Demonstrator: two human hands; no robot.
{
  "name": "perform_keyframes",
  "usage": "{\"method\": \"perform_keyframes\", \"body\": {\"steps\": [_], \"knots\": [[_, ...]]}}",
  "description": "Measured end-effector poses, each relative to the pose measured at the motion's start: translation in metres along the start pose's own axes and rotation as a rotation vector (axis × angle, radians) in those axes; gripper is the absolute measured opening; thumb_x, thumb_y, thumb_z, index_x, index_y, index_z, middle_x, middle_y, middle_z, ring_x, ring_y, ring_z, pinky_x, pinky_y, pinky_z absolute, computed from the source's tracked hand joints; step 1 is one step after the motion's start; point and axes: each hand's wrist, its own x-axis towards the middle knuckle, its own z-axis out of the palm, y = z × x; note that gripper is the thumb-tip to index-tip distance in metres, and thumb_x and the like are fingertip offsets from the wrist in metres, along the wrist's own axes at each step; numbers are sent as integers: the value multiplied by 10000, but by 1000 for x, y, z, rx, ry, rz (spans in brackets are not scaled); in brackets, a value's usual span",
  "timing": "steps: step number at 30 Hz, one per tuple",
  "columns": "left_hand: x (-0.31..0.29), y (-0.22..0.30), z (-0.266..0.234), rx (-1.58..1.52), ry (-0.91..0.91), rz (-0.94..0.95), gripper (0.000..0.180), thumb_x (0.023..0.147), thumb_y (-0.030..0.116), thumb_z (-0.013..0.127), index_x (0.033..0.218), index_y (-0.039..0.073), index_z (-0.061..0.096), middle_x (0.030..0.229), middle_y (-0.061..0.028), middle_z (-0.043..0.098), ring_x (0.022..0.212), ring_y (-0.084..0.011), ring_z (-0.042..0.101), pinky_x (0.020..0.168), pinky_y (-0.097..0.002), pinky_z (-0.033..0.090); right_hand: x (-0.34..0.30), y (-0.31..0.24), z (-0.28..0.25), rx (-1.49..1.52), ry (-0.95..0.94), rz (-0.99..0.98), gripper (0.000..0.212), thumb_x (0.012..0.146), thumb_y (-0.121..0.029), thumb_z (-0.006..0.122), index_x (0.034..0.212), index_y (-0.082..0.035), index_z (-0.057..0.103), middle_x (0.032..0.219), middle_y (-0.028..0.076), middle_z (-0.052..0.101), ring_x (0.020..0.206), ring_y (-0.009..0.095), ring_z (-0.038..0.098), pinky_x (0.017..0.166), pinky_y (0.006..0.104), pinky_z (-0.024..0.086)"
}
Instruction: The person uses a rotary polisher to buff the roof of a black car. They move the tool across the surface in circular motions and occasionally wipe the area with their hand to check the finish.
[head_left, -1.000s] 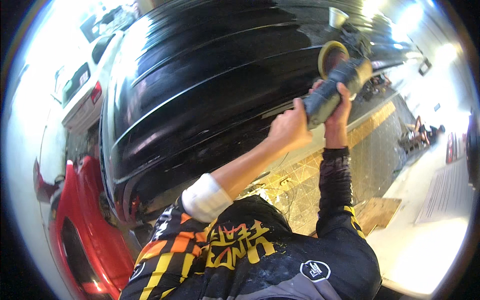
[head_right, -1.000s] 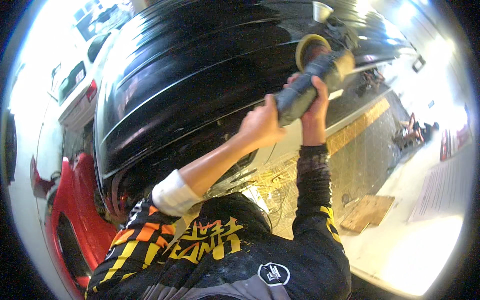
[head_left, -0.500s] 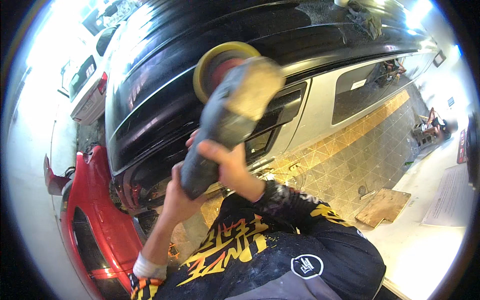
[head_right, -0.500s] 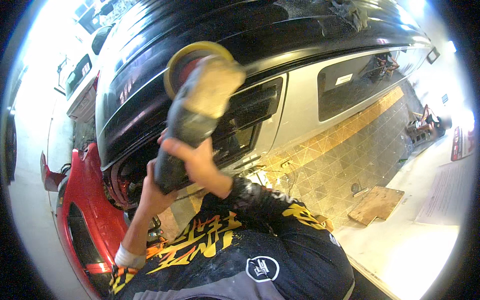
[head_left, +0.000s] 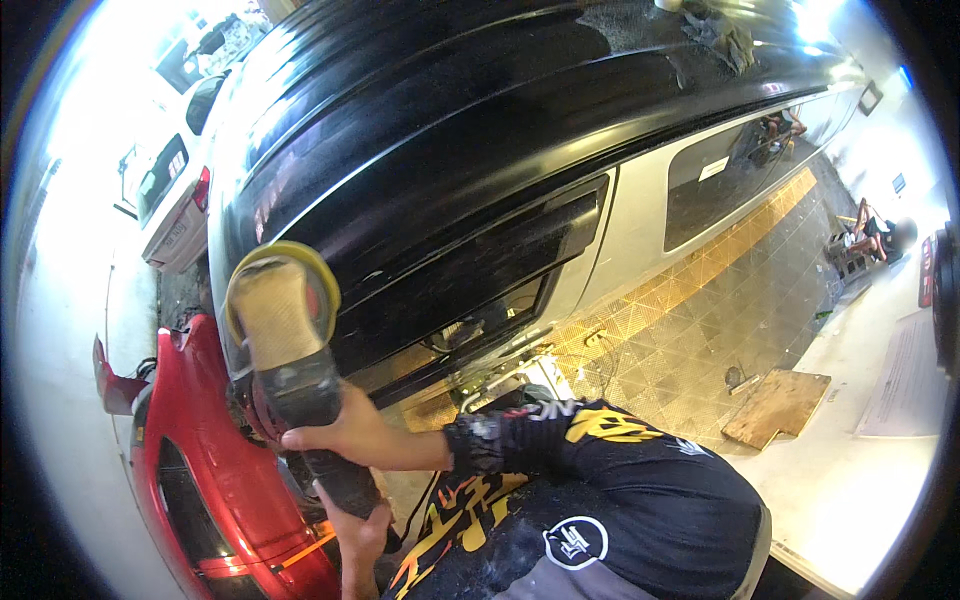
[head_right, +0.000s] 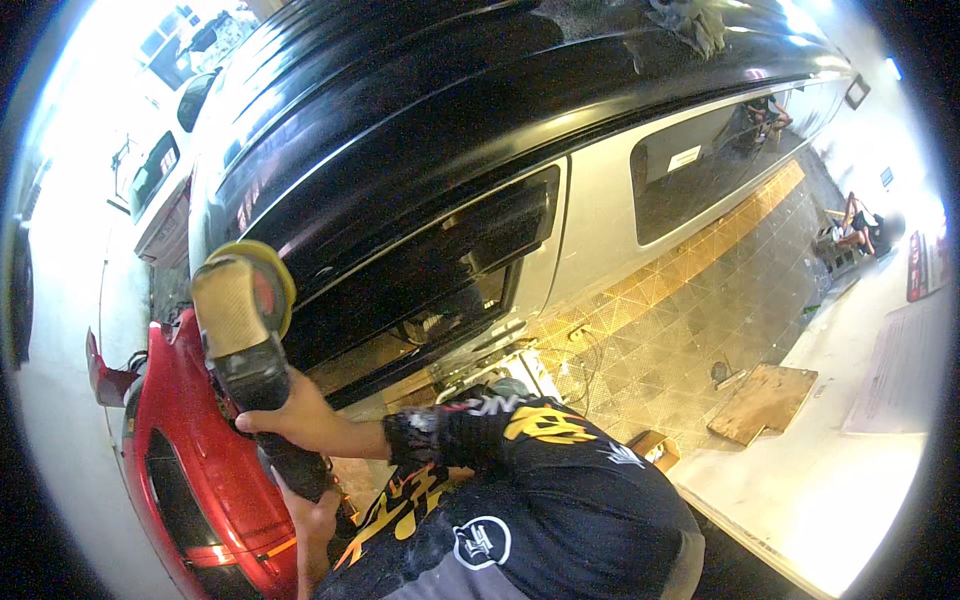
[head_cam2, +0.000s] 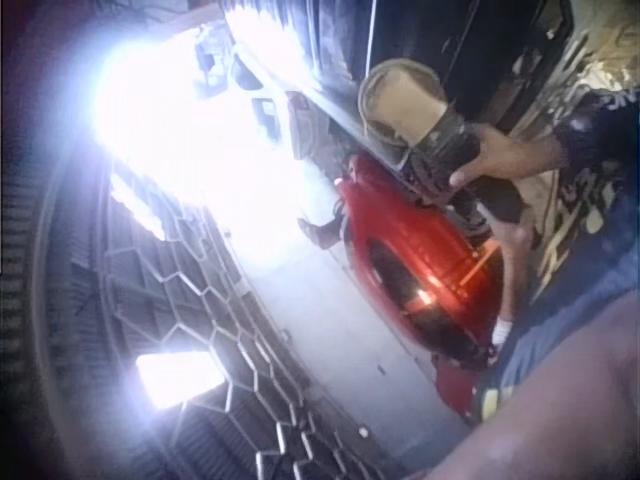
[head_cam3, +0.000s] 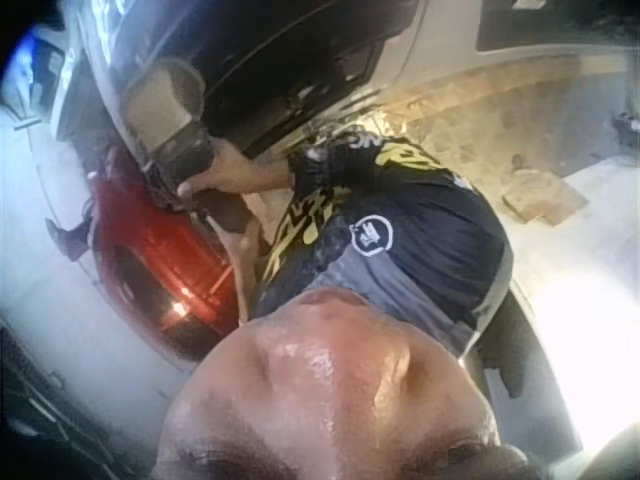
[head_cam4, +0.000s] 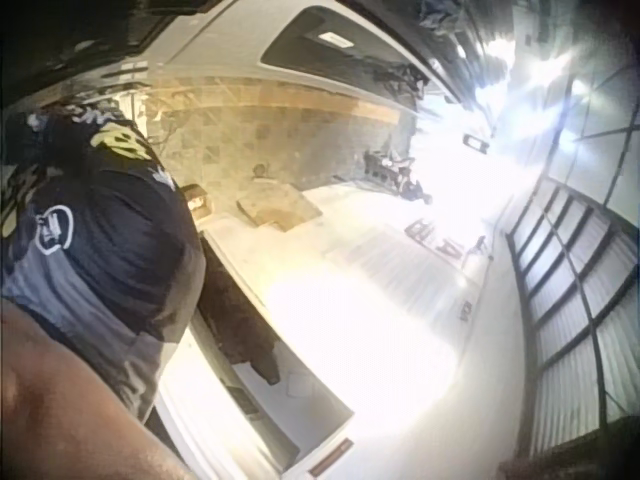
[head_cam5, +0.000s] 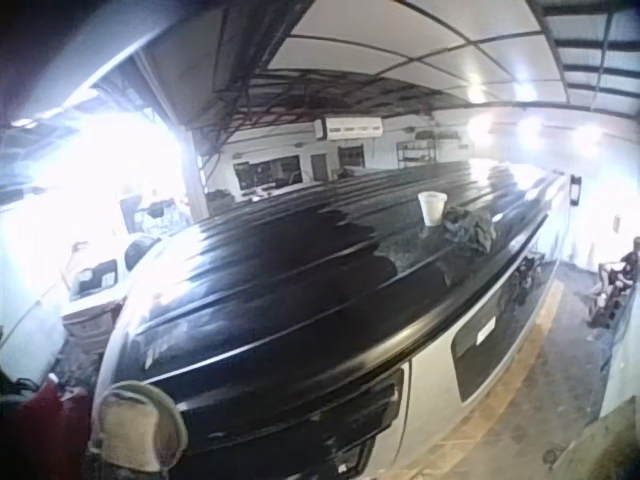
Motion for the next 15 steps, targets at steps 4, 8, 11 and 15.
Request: {"method": "perform_keyframes", "body": {"steps": [4,8,11,15], "knots": [[38,15,38,280,-160,320,704,722,-13,653,1367,54,379,1088,-93,572,934,-225,600,882,-372,518,-2,-73,-54,-79,71,36,572,757,-203,911,1228,-17,645,1092,94,727,965,186,708,913,363,557],[70,85,107,354,-328,343,766,763,85,750,1387,21,310,1161,-244,654,1056,-371,689,930,-475,519,-3,-161,-106,-60,91,-52,578,811,-353,812,1186,50,637,1061,177,718,933,275,728,885,395,578],[105,120,167,446,-471,418,814,756,147,802,1373,-1,293,1063,-325,678,1015,-470,701,849,-507,552,-3,-214,-151,-136,211,-190,623,818,-413,752,1188,70,618,1065,193,703,950,291,714,905,415,571],[119,107,208,296,-623,627,868,767,288,863,1351,-46,315,986,-316,670,954,-511,683,792,-521,559,-23,-233,-181,-156,279,-296,664,779,-452,741,1184,52,590,1054,173,661,953,282,681,858,408,561]]}}
